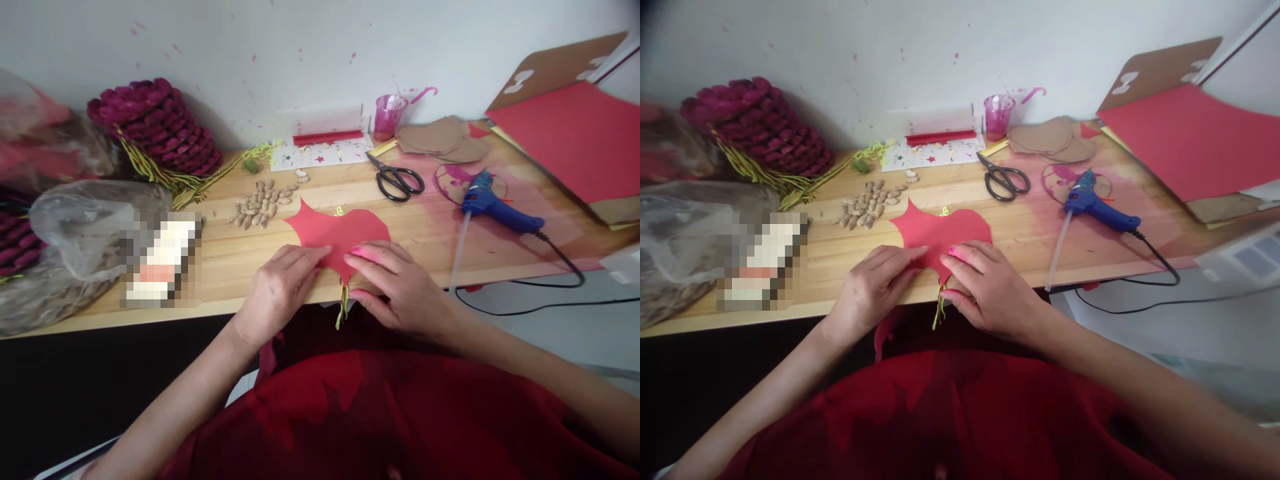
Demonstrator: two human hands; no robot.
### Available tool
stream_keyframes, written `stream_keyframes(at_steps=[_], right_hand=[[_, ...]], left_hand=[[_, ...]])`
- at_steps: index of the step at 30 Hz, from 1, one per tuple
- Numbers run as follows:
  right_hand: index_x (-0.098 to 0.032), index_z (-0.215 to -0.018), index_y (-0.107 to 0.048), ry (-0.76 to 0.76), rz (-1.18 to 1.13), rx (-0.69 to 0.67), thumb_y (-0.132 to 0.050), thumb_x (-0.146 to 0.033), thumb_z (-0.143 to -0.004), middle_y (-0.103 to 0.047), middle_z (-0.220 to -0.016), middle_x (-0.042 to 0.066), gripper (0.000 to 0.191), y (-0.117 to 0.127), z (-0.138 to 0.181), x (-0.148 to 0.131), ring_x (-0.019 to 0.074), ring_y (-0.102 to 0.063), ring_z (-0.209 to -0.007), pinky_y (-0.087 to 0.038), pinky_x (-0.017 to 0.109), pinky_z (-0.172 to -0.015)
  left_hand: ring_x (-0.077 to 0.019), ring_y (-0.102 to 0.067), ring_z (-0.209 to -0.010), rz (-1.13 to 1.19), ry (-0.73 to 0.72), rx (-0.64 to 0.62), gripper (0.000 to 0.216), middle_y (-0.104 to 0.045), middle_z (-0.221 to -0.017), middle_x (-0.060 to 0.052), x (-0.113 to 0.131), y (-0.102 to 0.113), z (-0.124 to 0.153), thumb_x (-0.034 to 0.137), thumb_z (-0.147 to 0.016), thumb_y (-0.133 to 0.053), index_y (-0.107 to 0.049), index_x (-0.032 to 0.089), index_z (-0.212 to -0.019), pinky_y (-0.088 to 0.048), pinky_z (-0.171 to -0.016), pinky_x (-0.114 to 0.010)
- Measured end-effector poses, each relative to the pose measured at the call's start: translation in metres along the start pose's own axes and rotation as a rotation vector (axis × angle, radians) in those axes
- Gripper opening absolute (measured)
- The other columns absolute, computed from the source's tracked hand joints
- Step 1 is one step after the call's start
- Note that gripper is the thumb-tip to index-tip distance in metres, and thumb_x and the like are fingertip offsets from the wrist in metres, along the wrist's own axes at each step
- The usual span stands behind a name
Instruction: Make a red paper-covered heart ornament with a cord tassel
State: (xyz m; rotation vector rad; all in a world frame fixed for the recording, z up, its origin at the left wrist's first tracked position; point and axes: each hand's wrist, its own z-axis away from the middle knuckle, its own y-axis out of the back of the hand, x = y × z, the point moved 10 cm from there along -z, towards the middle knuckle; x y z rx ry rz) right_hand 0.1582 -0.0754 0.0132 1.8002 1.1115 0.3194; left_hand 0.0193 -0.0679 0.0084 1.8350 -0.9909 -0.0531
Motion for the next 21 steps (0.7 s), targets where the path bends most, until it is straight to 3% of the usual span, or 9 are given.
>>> stream_keyframes(at_steps=[6,21], right_hand=[[-0.007,-0.135,-0.064,-0.019,0.049,-0.144,-0.054,-0.046,-0.099,-0.059,-0.14,0.023,0.054,-0.024,0.005,0.0,0.0362,-0.052,-0.132,-0.046,0.055,-0.109],[-0.012,-0.132,-0.068,0.011,0.052,-0.118,-0.058,-0.044,-0.098,-0.06,-0.137,0.023,0.048,-0.022,0.007,0.0,0.0367,-0.047,-0.136,-0.045,0.056,-0.111]], left_hand=[[-0.0203,-0.063,-0.1,-0.036,-0.027,-0.018,0.033,-0.074,-0.112,-0.009,0.003,-0.003,0.0,0.013,-0.1,-0.056,-0.061,0.013,-0.133,-0.056,-0.09,-0.037],[-0.0221,-0.06,-0.103,-0.018,-0.038,-0.075,0.036,-0.071,-0.111,-0.009,0.003,-0.008,0.002,0.016,-0.1,-0.055,-0.061,0.016,-0.135,-0.055,-0.091,-0.038]])
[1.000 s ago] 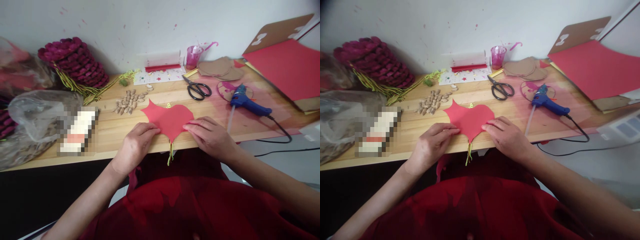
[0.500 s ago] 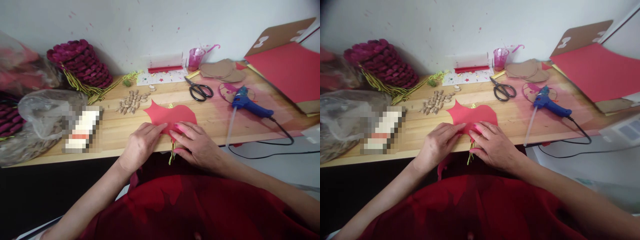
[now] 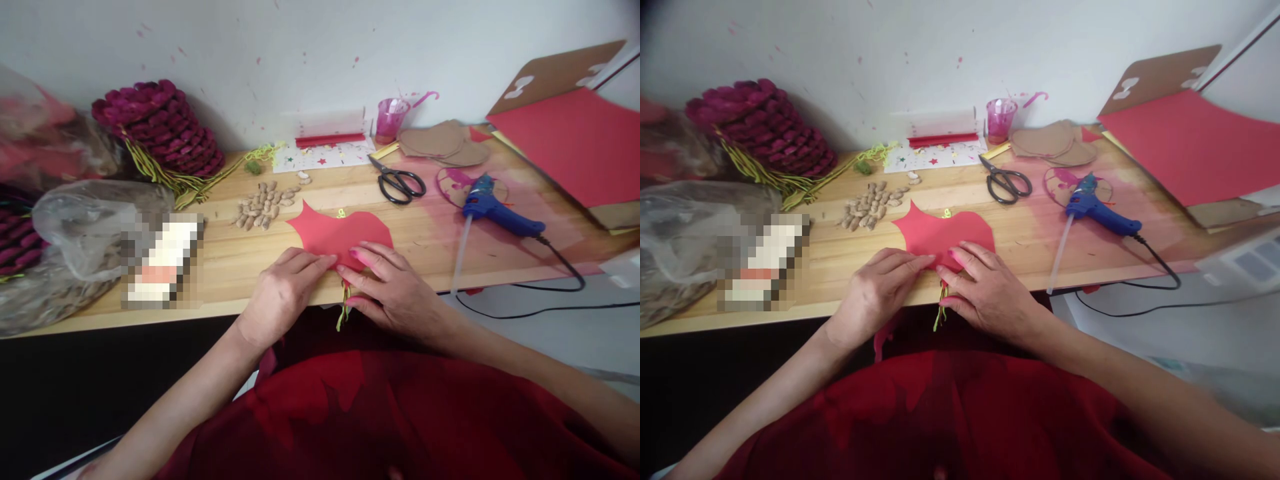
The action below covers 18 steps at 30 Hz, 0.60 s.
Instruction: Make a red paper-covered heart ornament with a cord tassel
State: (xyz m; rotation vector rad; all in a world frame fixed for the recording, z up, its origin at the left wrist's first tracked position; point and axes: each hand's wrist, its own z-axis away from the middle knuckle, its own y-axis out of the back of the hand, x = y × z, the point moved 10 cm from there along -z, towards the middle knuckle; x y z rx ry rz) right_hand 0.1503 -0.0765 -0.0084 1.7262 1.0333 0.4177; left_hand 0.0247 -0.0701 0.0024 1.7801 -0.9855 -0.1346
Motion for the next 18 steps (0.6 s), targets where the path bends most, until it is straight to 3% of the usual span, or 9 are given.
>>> stream_keyframes(at_steps=[3,8,18], right_hand=[[-0.014,-0.129,-0.07,0.004,-0.028,0.024,-0.058,-0.043,-0.098,-0.061,-0.136,0.022,0.045,0.004,0.001,0.0,0.036,-0.048,-0.136,-0.047,0.057,-0.109],[-0.006,-0.137,-0.061,-0.084,-0.011,0.069,-0.061,-0.047,-0.095,-0.059,-0.136,0.026,0.059,0.008,0.004,0.009,0.0393,-0.049,-0.134,-0.046,0.062,-0.108],[-0.007,-0.13,-0.067,-0.029,0.026,0.102,-0.063,-0.047,-0.094,-0.063,-0.13,0.024,0.054,0.006,0.007,0.008,0.0383,-0.049,-0.135,-0.048,0.059,-0.107]], left_hand=[[-0.023,-0.059,-0.107,-0.031,-0.019,-0.024,0.037,-0.07,-0.117,-0.01,0.003,-0.002,0.0,0.013,-0.099,-0.055,-0.061,0.016,-0.135,-0.056,-0.092,-0.039],[-0.0259,-0.059,-0.108,-0.131,0.001,-0.098,0.046,-0.067,-0.121,-0.011,0.004,-0.008,0.001,0.008,-0.095,-0.058,-0.06,0.018,-0.139,-0.058,-0.09,-0.041],[-0.0256,-0.06,-0.106,-0.104,-0.042,-0.044,0.037,-0.068,-0.12,-0.012,0.007,-0.003,0.002,0.008,-0.095,-0.056,-0.067,0.018,-0.129,-0.059,-0.088,-0.041]])
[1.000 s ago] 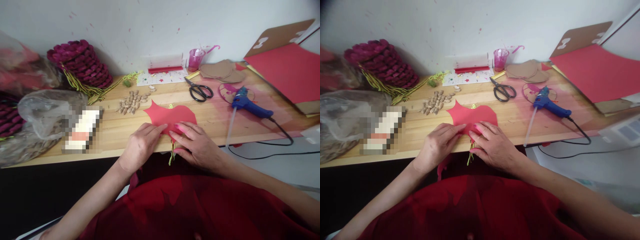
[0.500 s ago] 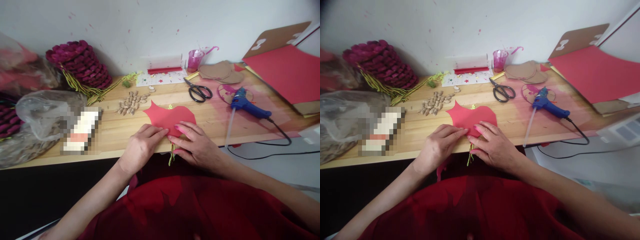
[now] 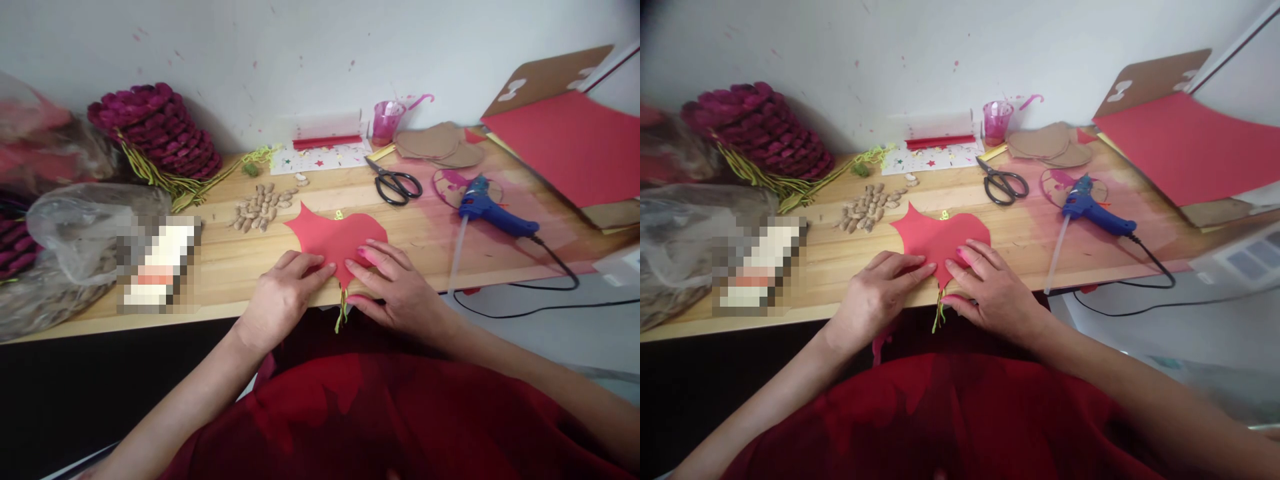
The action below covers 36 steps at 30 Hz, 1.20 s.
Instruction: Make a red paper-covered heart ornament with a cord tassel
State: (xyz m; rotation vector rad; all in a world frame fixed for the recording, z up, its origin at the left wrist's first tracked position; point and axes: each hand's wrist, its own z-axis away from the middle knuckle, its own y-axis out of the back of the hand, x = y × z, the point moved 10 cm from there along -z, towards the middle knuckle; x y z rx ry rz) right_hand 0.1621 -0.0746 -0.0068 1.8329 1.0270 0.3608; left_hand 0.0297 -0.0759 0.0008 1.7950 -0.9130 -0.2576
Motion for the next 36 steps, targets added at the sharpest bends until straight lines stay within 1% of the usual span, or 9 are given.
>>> stream_keyframes(at_steps=[4,9,12,17,21,25,30,33,36], right_hand=[[-0.007,-0.131,-0.066,-0.022,0.006,0.015,-0.064,-0.049,-0.093,-0.061,-0.132,0.025,0.057,0.002,0.0,-0.001,0.0383,-0.05,-0.134,-0.048,0.058,-0.108],[-0.009,-0.133,-0.066,-0.038,0.035,-0.059,-0.061,-0.053,-0.094,-0.059,-0.137,0.024,0.059,-0.004,-0.002,-0.002,0.0385,-0.047,-0.138,-0.045,0.058,-0.11],[-0.009,-0.132,-0.067,-0.042,0.025,-0.07,-0.06,-0.053,-0.094,-0.06,-0.137,0.024,0.059,-0.005,-0.003,-0.002,0.0379,-0.046,-0.139,-0.044,0.056,-0.112],[-0.011,-0.138,-0.062,-0.075,0.022,-0.103,-0.059,-0.058,-0.093,-0.057,-0.143,0.023,0.065,-0.008,-0.002,0.0,0.0377,-0.042,-0.142,-0.041,0.058,-0.113],[-0.014,-0.135,-0.066,-0.105,0.047,-0.086,-0.06,-0.063,-0.09,-0.055,-0.146,0.022,0.066,-0.005,-0.001,0.002,0.0394,-0.036,-0.146,-0.04,0.058,-0.114],[-0.018,-0.135,-0.066,-0.131,0.089,-0.07,-0.062,-0.062,-0.089,-0.051,-0.149,0.021,0.065,0.0,0.003,0.005,0.0411,-0.032,-0.148,-0.037,0.059,-0.115],[-0.02,-0.137,-0.065,-0.14,0.112,-0.07,-0.064,-0.063,-0.087,-0.052,-0.149,0.019,0.066,0.004,0.009,0.009,0.0424,-0.032,-0.147,-0.036,0.062,-0.114],[-0.018,-0.136,-0.065,-0.148,0.127,-0.044,-0.064,-0.063,-0.087,-0.055,-0.145,0.021,0.066,0.007,0.012,0.01,0.0429,-0.034,-0.146,-0.037,0.062,-0.113],[-0.02,-0.136,-0.065,-0.168,0.161,-0.022,-0.065,-0.061,-0.088,-0.059,-0.143,0.019,0.063,0.009,0.016,0.012,0.0423,-0.037,-0.144,-0.039,0.06,-0.111]], left_hand=[[-0.0251,-0.06,-0.107,0.009,0.0,0.016,0.036,-0.067,-0.123,-0.013,0.0,0.001,0.001,0.007,-0.096,-0.053,-0.066,0.014,-0.13,-0.058,-0.092,-0.042],[-0.0262,-0.059,-0.107,-0.02,-0.006,0.005,0.039,-0.065,-0.125,-0.014,0.002,0.0,0.001,0.004,-0.095,-0.052,-0.066,0.015,-0.129,-0.059,-0.09,-0.044],[-0.0262,-0.059,-0.105,-0.013,-0.011,0.01,0.038,-0.066,-0.124,-0.014,0.002,0.001,0.0,0.005,-0.094,-0.053,-0.067,0.015,-0.128,-0.06,-0.088,-0.044],[-0.0264,-0.06,-0.106,-0.012,-0.022,0.022,0.037,-0.067,-0.123,-0.014,0.003,0.003,0.0,0.007,-0.094,-0.056,-0.067,0.015,-0.128,-0.061,-0.088,-0.044],[-0.0272,-0.06,-0.106,-0.014,-0.022,0.011,0.038,-0.067,-0.122,-0.015,0.003,0.001,0.0,0.005,-0.092,-0.058,-0.067,0.014,-0.128,-0.06,-0.088,-0.044],[-0.027,-0.06,-0.105,-0.018,-0.018,0.014,0.038,-0.067,-0.123,-0.014,0.002,0.001,0.001,0.003,-0.092,-0.055,-0.068,0.014,-0.127,-0.06,-0.087,-0.043],[-0.0266,-0.059,-0.105,-0.01,-0.018,0.023,0.036,-0.067,-0.122,-0.014,0.003,0.002,0.001,0.005,-0.094,-0.054,-0.069,0.014,-0.126,-0.06,-0.087,-0.042],[-0.0264,-0.06,-0.106,-0.008,-0.015,0.022,0.036,-0.067,-0.121,-0.015,0.003,0.002,0.0,0.005,-0.094,-0.053,-0.069,0.013,-0.126,-0.06,-0.087,-0.042],[-0.0261,-0.06,-0.105,-0.015,-0.014,0.026,0.035,-0.067,-0.121,-0.014,0.003,0.002,0.0,0.006,-0.095,-0.055,-0.069,0.014,-0.126,-0.06,-0.087,-0.042]])
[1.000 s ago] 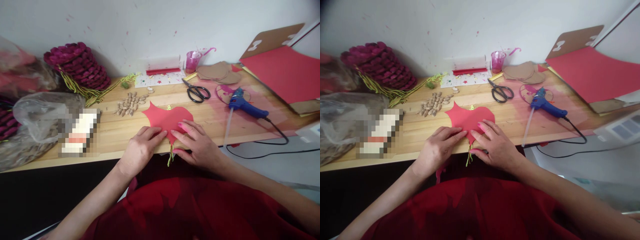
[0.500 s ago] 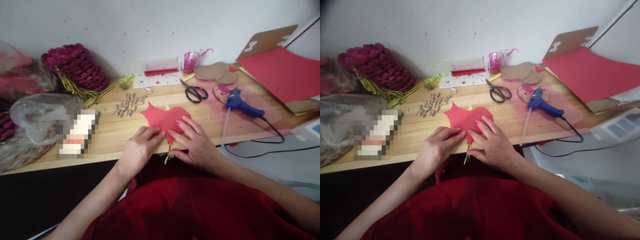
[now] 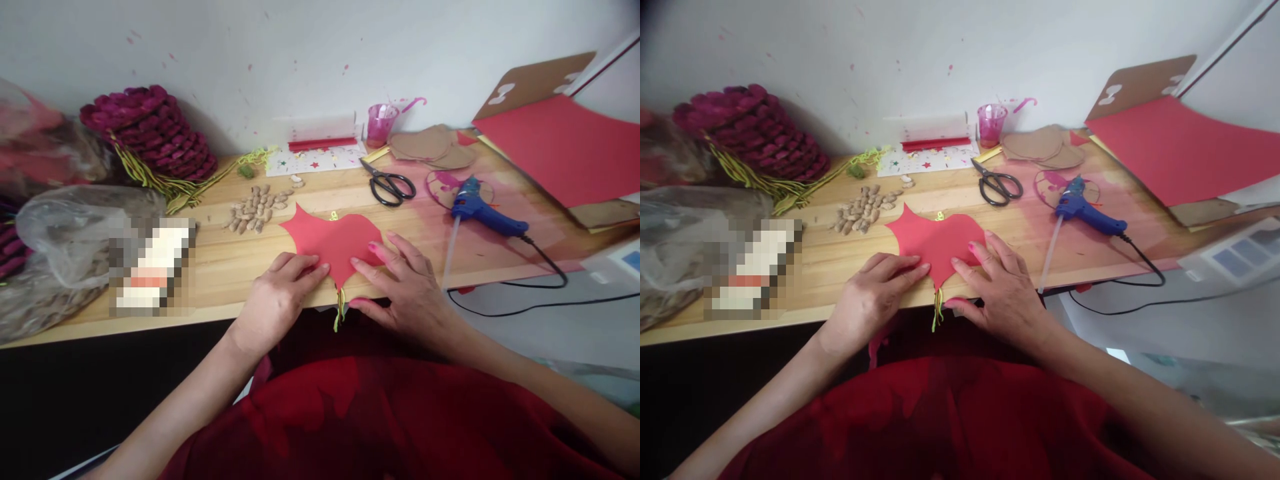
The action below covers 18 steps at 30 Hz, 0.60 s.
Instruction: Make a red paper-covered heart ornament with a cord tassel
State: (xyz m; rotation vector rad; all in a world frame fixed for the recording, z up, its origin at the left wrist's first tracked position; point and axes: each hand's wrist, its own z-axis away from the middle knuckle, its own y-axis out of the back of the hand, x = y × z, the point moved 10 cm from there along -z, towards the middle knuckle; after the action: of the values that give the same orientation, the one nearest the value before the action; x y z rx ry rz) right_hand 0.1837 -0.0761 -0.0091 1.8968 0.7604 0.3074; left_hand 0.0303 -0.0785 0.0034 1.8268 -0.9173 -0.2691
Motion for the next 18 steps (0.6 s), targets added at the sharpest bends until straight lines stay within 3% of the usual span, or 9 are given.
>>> stream_keyframes(at_steps=[18], right_hand=[[-0.016,-0.13,-0.068,-0.013,0.092,0.031,-0.063,-0.053,-0.093,-0.068,-0.135,0.015,0.052,0.007,0.007,-0.001,0.0403,-0.043,-0.141,-0.038,0.054,-0.105]], left_hand=[[-0.0249,-0.06,-0.112,0.065,0.026,0.059,0.037,-0.066,-0.128,-0.013,-0.004,0.001,0.006,0.0,-0.093,-0.054,-0.066,0.014,-0.126,-0.058,-0.096,-0.045]])
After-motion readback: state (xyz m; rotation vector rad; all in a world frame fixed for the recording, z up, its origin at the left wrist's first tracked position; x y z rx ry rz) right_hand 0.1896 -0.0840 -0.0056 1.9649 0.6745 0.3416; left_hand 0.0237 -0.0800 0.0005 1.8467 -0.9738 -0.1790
